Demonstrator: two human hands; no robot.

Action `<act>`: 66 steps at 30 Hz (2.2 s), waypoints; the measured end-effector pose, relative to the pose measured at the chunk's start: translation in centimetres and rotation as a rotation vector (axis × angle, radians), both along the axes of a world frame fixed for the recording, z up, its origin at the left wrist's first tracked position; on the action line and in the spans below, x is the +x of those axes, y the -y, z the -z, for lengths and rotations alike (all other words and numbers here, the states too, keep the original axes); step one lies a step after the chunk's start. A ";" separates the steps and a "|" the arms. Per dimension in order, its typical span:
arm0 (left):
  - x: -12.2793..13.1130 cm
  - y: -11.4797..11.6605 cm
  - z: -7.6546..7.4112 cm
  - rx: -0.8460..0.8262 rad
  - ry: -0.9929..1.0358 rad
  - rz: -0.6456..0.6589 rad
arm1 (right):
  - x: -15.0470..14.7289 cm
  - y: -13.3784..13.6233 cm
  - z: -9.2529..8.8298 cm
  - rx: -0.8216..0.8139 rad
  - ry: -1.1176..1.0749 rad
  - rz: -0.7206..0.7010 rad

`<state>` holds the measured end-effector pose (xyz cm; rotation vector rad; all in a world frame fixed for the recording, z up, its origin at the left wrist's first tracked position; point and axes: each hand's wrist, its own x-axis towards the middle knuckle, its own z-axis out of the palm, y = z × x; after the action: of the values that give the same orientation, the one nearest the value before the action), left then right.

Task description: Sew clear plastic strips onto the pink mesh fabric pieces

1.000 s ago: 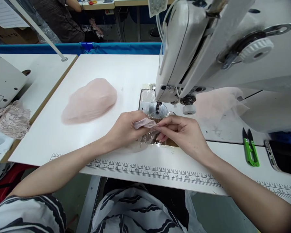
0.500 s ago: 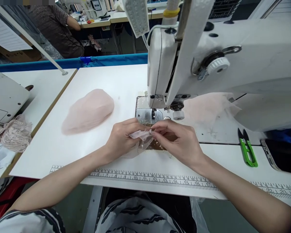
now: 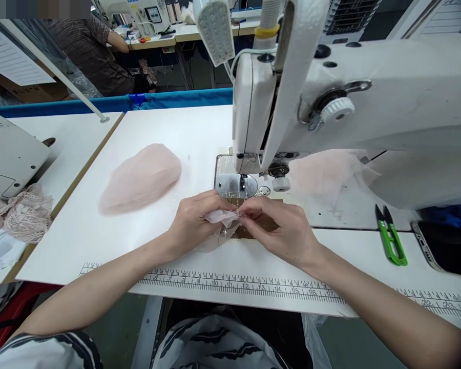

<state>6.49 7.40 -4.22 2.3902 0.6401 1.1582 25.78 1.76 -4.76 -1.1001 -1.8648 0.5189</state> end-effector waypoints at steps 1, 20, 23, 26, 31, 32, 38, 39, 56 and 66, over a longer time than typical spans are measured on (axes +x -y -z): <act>0.0 0.0 0.0 0.004 -0.001 0.002 | 0.0 0.0 0.1 0.008 0.008 -0.002; -0.5 0.1 0.2 0.215 -0.087 -0.019 | 0.9 -0.2 1.0 0.297 0.225 0.023; -0.3 0.3 0.3 0.254 -0.092 0.008 | 1.3 0.0 0.8 0.370 0.280 -0.038; -0.3 0.6 0.2 0.237 -0.081 0.037 | 1.7 0.3 0.1 0.383 0.364 -0.085; -0.4 1.2 -0.6 -0.002 -0.048 0.081 | 2.0 0.6 -0.6 0.493 0.468 -0.135; -0.4 1.3 -0.7 -0.140 -0.075 0.089 | 1.9 0.6 -0.6 0.470 0.459 -0.114; 0.0 0.7 0.8 -0.310 -0.342 -0.112 | 0.8 -0.4 0.1 -0.025 0.356 0.025; 0.1 0.5 1.2 -0.247 -0.375 -0.150 | 0.7 -0.7 0.2 -0.079 0.359 0.052; -0.2 1.4 1.7 0.477 -0.590 -0.096 | 1.0 -3.0 1.4 -0.253 0.417 0.337; 0.0 -0.8 1.9 0.518 -0.628 -0.086 | 2.3 -1.4 1.3 0.202 0.845 0.252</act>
<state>6.46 8.21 -6.17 3.2425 0.6926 0.6309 28.11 3.13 -6.04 -1.5216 -2.3512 -0.3425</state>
